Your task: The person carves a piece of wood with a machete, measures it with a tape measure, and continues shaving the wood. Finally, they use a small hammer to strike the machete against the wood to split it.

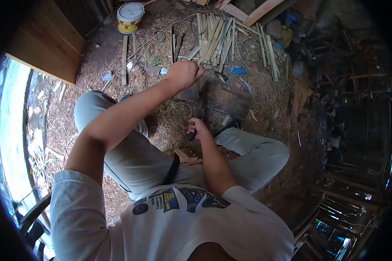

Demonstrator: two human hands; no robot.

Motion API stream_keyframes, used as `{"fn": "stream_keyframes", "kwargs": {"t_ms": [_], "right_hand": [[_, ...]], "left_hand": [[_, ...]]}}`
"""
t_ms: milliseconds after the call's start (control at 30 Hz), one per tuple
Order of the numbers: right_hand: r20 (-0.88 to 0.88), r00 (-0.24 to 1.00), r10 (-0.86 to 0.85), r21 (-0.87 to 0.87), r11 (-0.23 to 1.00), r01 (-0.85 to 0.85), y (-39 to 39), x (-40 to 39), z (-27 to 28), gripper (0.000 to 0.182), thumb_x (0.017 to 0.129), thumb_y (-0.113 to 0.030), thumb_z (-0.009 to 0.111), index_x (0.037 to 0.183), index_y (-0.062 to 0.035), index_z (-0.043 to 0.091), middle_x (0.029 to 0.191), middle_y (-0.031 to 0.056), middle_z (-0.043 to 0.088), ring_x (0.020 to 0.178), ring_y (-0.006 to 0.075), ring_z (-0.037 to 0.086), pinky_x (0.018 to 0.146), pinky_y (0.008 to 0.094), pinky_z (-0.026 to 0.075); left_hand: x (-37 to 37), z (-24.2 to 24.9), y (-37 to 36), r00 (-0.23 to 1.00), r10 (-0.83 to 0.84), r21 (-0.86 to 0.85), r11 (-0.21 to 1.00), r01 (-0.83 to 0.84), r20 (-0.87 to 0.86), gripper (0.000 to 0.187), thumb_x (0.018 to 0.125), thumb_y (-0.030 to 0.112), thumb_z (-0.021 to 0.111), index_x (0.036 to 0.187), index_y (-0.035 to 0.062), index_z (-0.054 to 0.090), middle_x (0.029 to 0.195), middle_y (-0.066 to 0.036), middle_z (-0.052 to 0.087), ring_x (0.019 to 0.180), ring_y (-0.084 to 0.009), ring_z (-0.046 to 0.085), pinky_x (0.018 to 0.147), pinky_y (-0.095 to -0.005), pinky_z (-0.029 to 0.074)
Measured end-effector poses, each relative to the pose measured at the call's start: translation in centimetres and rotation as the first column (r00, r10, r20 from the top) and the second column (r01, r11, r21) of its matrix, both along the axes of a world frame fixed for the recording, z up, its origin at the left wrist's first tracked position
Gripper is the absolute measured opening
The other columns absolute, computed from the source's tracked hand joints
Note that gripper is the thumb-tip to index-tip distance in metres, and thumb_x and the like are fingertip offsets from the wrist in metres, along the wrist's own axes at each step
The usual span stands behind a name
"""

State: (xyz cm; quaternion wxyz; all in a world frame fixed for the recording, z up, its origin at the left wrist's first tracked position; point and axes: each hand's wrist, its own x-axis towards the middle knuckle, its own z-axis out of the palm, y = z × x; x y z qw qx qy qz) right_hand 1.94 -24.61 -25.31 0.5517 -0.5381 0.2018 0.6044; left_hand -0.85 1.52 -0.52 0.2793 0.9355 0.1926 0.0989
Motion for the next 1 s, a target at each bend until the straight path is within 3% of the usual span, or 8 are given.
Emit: {"fn": "stream_keyframes", "kwargs": {"t_ms": [200,267,600,700,733,767,833,1000], "right_hand": [[0.03,0.99,-0.135,0.015,0.991,0.135,3.3,1.5,3.8,0.023,0.092,-0.017,0.059,0.072,-0.0156,0.047,0.051,-0.0047,0.037,0.041,0.0119,0.038,0.053,0.037,0.044],[0.5,0.866,0.009,-0.096,0.994,0.046,5.2,1.9,6.0,0.019,0.09,-0.016,0.062,0.075,-0.012,0.05,0.052,-0.0022,0.042,0.039,0.0126,0.04,0.046,0.0355,0.042],[0.751,0.446,-0.488,0.47,0.868,0.159,10.5,3.1,18.8,0.02,0.096,-0.007,0.063,0.087,-0.0086,0.046,0.053,-0.0005,0.044,0.039,0.0117,0.042,0.043,0.0311,0.039],[0.758,0.53,-0.379,0.297,0.925,0.237,7.5,0.7,8.8,0.024,0.094,-0.006,0.06,0.078,-0.0116,0.044,0.053,0.0002,0.045,0.04,0.0133,0.044,0.039,0.0313,0.035],[0.831,0.552,-0.066,-0.011,0.991,0.136,4.4,0.9,0.4,0.021,0.092,-0.009,0.062,0.077,-0.0105,0.048,0.054,0.0007,0.045,0.04,0.0148,0.045,0.039,0.0318,0.035],[0.534,0.838,0.113,-0.216,0.976,0.006,1.9,-0.2,-1.4,0.02,0.09,-0.014,0.064,0.074,-0.0093,0.052,0.054,0.0008,0.045,0.04,0.0161,0.045,0.041,0.0342,0.037],[0.362,0.857,0.366,-0.338,0.909,-0.246,-3.2,-1.7,-4.3,0.023,0.088,-0.019,0.065,0.071,-0.009,0.054,0.055,0.0011,0.047,0.042,0.0166,0.046,0.044,0.0371,0.04],[0.099,0.994,0.055,-0.133,0.99,-0.041,-7.0,-1.1,-4.4,0.023,0.091,-0.019,0.067,0.074,-0.0084,0.057,0.056,0.0016,0.048,0.047,0.0162,0.05,0.048,0.0381,0.044]], "left_hand": [[0.2,0.1,1.4,0.998,0.042,0.041,0.998,-0.044,0.05,0.053,0.1,0.044,0.05,0.077,0.0002,0.07,0.075,-0.025,0.068,0.072,-0.0438,0.069,0.07,-0.0534,0.056],[0.5,0.4,1.3,0.997,0.06,0.041,0.997,-0.061,0.04,0.053,0.1,0.043,0.051,0.077,0.0004,0.07,0.074,-0.025,0.068,0.073,-0.0439,0.069,0.069,-0.0533,0.056],[2.0,1.0,0.8,0.994,0.106,0.036,0.994,-0.106,0.013,0.052,0.099,0.043,0.051,0.078,0.0008,0.071,0.077,-0.026,0.069,0.074,-0.0436,0.07,0.072,-0.0527,0.058],[2.6,0.5,0.1,0.996,0.078,0.052,0.995,-0.08,0.044,0.053,0.099,0.043,0.05,0.077,0.0002,0.071,0.077,-0.026,0.069,0.074,-0.0433,0.07,0.071,-0.0526,0.058],[2.6,0.5,0.2,0.996,0.054,0.079,0.995,-0.06,0.075,0.054,0.1,0.043,0.049,0.077,-0.0002,0.071,0.077,-0.025,0.069,0.073,-0.043,0.07,0.071,-0.0525,0.058],[2.5,0.8,0.1,0.995,0.069,0.091,0.993,-0.075,0.066,0.054,0.1,0.043,0.049,0.077,-0.0002,0.071,0.077,-0.025,0.069,0.073,-0.043,0.07,0.071,-0.0525,0.058],[2.7,1.2,-0.7,0.998,0.07,0.047,0.996,-0.07,0.002,0.048,0.098,0.042,0.05,0.08,0.004,0.075,0.082,-0.022,0.072,0.077,-0.0406,0.072,0.073,-0.0503,0.059],[2.4,1.6,-1.7,1.0,-0.013,0.029,0.999,0.013,-0.02,0.051,0.098,0.042,0.049,0.078,0.0029,0.074,0.081,-0.02,0.072,0.076,-0.0403,0.072,0.072,-0.05,0.059]]}}
